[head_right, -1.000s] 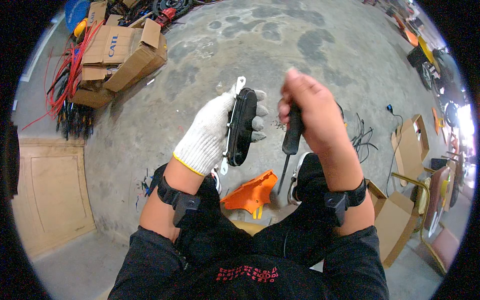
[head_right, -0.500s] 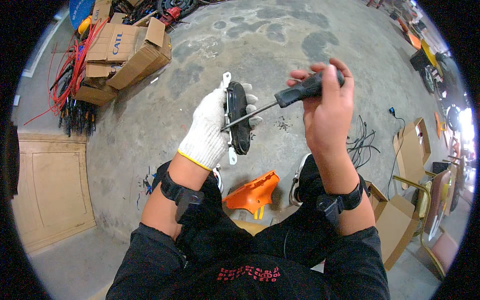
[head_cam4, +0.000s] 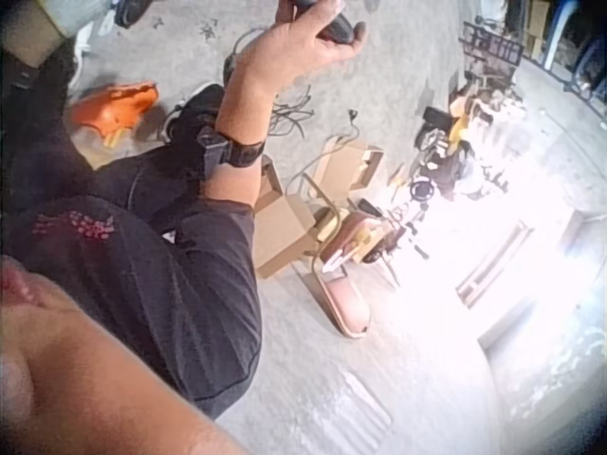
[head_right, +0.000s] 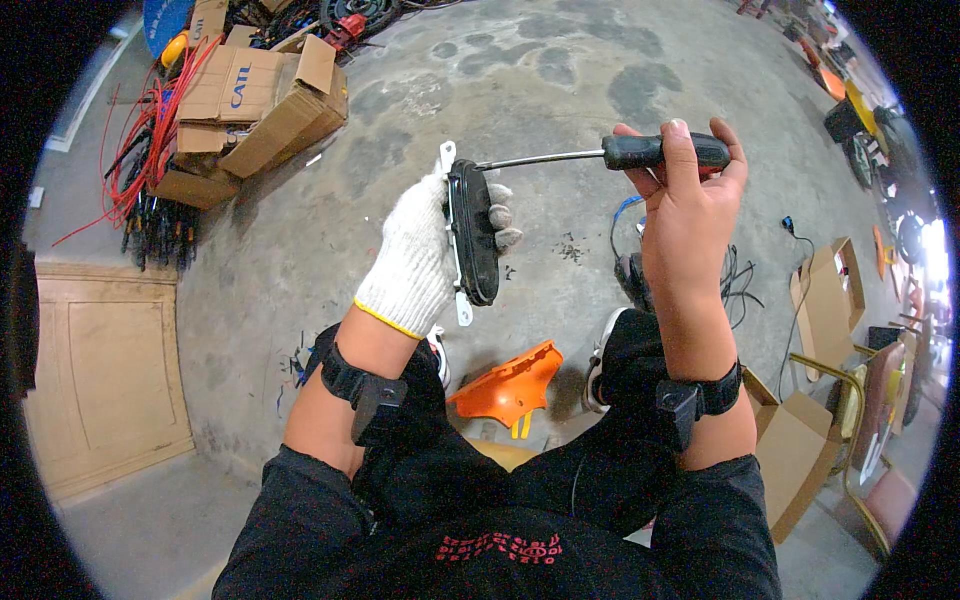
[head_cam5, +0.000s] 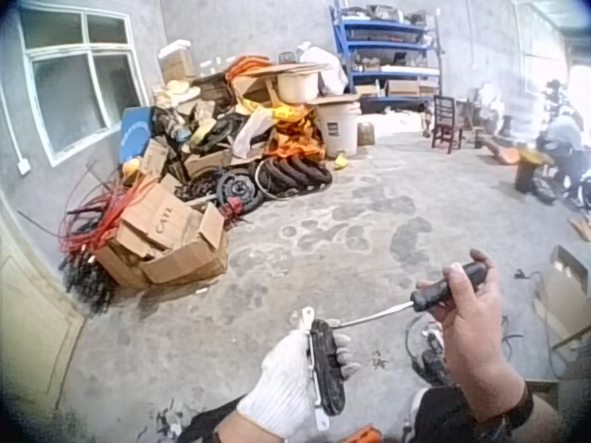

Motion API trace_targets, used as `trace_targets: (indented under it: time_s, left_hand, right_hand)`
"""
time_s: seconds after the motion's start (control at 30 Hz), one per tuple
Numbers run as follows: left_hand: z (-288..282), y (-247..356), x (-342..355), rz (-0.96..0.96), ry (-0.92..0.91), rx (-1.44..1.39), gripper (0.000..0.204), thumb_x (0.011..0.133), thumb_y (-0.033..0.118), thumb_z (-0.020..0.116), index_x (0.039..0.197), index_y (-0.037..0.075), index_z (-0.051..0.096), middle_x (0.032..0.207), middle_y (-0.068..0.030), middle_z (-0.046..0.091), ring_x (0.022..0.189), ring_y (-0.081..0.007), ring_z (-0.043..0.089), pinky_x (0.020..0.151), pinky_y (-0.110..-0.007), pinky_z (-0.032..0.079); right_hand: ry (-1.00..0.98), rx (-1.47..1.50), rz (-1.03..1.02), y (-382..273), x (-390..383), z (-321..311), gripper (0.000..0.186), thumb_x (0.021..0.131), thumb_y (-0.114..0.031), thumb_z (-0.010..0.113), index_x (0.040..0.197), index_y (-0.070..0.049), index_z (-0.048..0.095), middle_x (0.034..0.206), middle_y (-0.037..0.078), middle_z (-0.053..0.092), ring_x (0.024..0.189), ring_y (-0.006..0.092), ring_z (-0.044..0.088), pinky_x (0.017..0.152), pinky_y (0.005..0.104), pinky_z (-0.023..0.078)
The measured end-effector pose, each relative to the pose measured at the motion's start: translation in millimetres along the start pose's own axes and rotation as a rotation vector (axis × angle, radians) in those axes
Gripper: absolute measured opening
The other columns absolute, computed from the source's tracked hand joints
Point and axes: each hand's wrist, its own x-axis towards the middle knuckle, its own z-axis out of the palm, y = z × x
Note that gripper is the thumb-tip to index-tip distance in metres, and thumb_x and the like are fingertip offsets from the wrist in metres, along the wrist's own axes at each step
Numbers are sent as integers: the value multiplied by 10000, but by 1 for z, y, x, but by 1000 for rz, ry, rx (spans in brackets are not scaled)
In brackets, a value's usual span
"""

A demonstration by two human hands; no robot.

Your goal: Assembling or repairing a motorcycle handlebar control switch housing using a screwdriver.

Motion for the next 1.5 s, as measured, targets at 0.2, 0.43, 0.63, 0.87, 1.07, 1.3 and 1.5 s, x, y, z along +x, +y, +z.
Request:
trace_targets:
  time_s: [0.2,0.43,0.63,0.87,1.07,1.3,1.5]
  left_hand:
    - [0,-1,-1,-25,-45,-14,367,1034,345,355,1059,28,538,897,-184,630,672,-259,618,592,-435,580]
    - [4,-1,-6,-8,-38,43,383,1033,382,379,1071,31,528,889,-167,632,660,-237,631,611,-424,584]
    - [2,-2,-4,-28,-14,-29,298,1015,254,371,1057,30,563,804,-161,640,597,-248,645,536,-406,596]
    - [-3,-4,-2,-16,-46,22,402,1017,424,421,1070,37,514,903,-175,636,668,-234,638,606,-421,584]
    - [-5,-6,-3,13,-53,31,373,1027,383,398,1103,40,524,892,-159,641,667,-235,639,607,-407,583]
    - [-6,-8,3,198,-15,162,369,1019,393,424,1103,58,554,842,-112,626,639,-205,632,589,-367,576]
    - [1,4,1,469,129,428,358,1007,400,466,1103,76,585,769,-48,577,576,-156,604,535,-325,545]
  right_hand:
    - [-26,-35,37,0,-1,-1,564,977,-170,582,1349,36,212,1094,233,558,980,341,682,822,379,602]
    - [-29,-54,30,1,-2,0,567,975,-182,587,1346,37,220,1076,249,566,972,337,687,810,373,607]
    - [-26,-57,29,1,-2,2,560,976,-175,584,1345,37,221,1085,250,557,970,342,686,815,375,608]
    - [-29,-58,27,1,-3,3,553,978,-171,580,1340,37,219,1081,249,563,979,347,681,822,381,606]
    - [-36,-54,27,1,-6,4,562,978,-184,585,1340,40,217,1051,235,584,990,351,678,823,381,600]
    - [55,-89,121,13,-1,-2,583,960,-206,621,1335,53,257,1093,229,546,949,331,685,781,397,613]
    - [25,-135,410,13,14,-11,448,984,-278,557,1256,56,436,1041,137,547,882,222,643,707,361,616]
